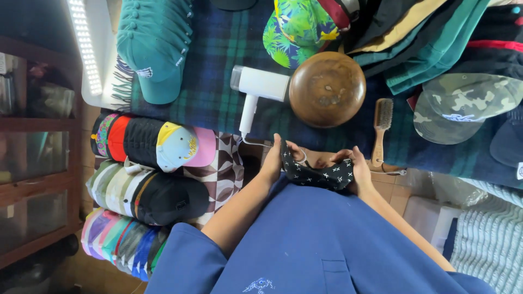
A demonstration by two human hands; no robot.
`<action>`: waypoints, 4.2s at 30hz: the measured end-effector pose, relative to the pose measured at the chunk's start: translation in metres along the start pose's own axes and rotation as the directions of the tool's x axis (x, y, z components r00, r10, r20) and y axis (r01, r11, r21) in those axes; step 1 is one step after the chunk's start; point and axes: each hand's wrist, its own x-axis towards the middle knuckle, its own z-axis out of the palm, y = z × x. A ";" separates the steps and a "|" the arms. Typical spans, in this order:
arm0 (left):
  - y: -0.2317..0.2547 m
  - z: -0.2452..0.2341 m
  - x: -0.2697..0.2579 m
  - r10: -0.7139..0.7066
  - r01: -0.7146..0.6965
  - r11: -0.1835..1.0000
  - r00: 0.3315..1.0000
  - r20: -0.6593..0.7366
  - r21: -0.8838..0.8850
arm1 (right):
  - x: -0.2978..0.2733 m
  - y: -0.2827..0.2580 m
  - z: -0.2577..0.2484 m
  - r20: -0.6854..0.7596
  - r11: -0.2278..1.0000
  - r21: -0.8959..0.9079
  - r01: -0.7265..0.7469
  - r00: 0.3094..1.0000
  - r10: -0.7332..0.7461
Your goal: Cleaning and shaping various baseball caps using a brush, hair dryer, and a wooden head form.
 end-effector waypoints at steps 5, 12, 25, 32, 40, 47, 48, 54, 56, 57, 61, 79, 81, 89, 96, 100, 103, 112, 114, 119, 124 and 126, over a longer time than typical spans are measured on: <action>0.044 0.045 -0.009 0.190 -0.183 0.976 0.980 0.052 -0.117 | -0.021 -0.078 0.040 0.038 0.963 -0.174 0.207 0.978 -0.204; 0.126 0.109 -0.085 0.422 -0.421 0.907 0.904 0.064 -0.036 | -0.071 -0.185 0.068 0.028 0.982 0.178 0.055 0.998 -0.061; 0.103 0.162 -0.105 0.392 -0.481 0.800 0.872 -0.295 -0.360 | -0.163 -0.205 0.087 0.424 0.977 0.160 0.142 0.884 -0.198; 0.124 0.198 -0.133 0.515 -0.550 0.764 0.835 -0.196 -0.337 | -0.167 -0.216 0.097 0.363 0.932 0.361 0.015 0.919 -0.156; 0.148 0.225 -0.168 0.425 -0.434 0.775 0.896 -0.130 -0.458 | -0.200 -0.240 0.109 0.350 0.862 0.502 -0.061 0.926 -0.138; 0.140 0.225 -0.155 0.213 -0.043 0.646 0.969 0.126 -0.762 | -0.216 -0.234 0.107 0.241 0.861 0.506 -0.041 0.966 -0.096; 0.138 0.225 -0.155 0.196 -0.010 0.636 0.969 0.149 -0.772 | -0.220 -0.233 0.106 0.229 0.860 0.507 -0.051 0.970 -0.077; 0.126 0.222 -0.147 0.082 0.013 0.619 0.993 0.081 -0.786 | -0.226 -0.233 0.103 0.199 0.833 0.551 -0.052 0.978 -0.070; 0.132 0.229 -0.153 0.094 0.007 0.616 0.992 0.083 -0.788 | -0.228 -0.234 0.104 0.190 0.829 0.557 -0.045 0.979 -0.075; 0.136 0.232 -0.156 0.107 -0.002 0.610 0.991 0.080 -0.792 | -0.228 -0.234 0.105 0.184 0.827 0.561 -0.042 0.980 -0.076; 0.147 0.246 -0.169 0.006 0.054 0.618 0.997 0.073 -0.784 | -0.238 -0.237 0.113 0.159 0.835 0.551 -0.006 0.982 -0.098; 0.183 0.190 -0.131 0.145 0.014 0.555 0.983 0.114 -0.832 | -0.187 -0.233 0.180 0.296 0.825 0.561 -0.060 0.946 -0.132; 0.191 0.171 -0.116 0.195 0.013 0.547 0.970 0.142 -0.837 | -0.164 -0.228 0.194 0.278 0.820 0.572 -0.025 0.946 -0.166; 0.201 0.082 -0.047 0.280 -0.192 0.725 0.960 0.027 -0.661 | -0.084 -0.214 0.282 0.160 0.884 0.427 0.191 0.946 -0.282; 0.242 -0.054 0.050 0.263 -0.380 0.764 0.921 -0.288 -0.521 | 0.026 -0.211 0.327 0.251 0.876 -0.137 0.462 0.872 -0.420; 0.254 -0.109 0.120 0.150 -0.325 0.812 0.919 -0.366 -0.485 | 0.066 -0.206 0.318 0.168 0.911 -0.109 0.397 0.911 -0.377; 0.284 -0.118 0.160 0.057 -0.236 0.882 0.912 -0.405 -0.408 | 0.091 -0.204 0.317 0.118 0.914 -0.116 0.390 0.919 -0.377; 0.313 -0.120 0.245 -0.013 -0.167 0.917 0.895 -0.445 -0.362 | 0.140 -0.213 0.398 0.165 0.802 -0.430 0.415 0.909 -0.383; 0.324 -0.122 0.252 0.002 -0.178 0.925 0.886 -0.463 -0.335 | 0.143 -0.223 0.416 0.208 0.706 -0.532 0.467 0.881 -0.426; 0.328 -0.139 0.285 0.051 -0.167 0.975 0.814 -0.579 -0.148 | 0.169 -0.232 0.444 0.315 0.590 -0.614 0.524 0.849 -0.425; 0.324 -0.161 0.307 0.195 0.030 0.943 0.756 -0.625 0.331 | 0.189 -0.221 0.472 0.326 0.465 -0.763 0.448 0.889 -0.322; 0.325 -0.165 0.314 0.208 0.135 0.867 0.777 -0.594 0.480 | 0.207 -0.206 0.474 0.342 0.312 -0.866 0.391 0.918 -0.201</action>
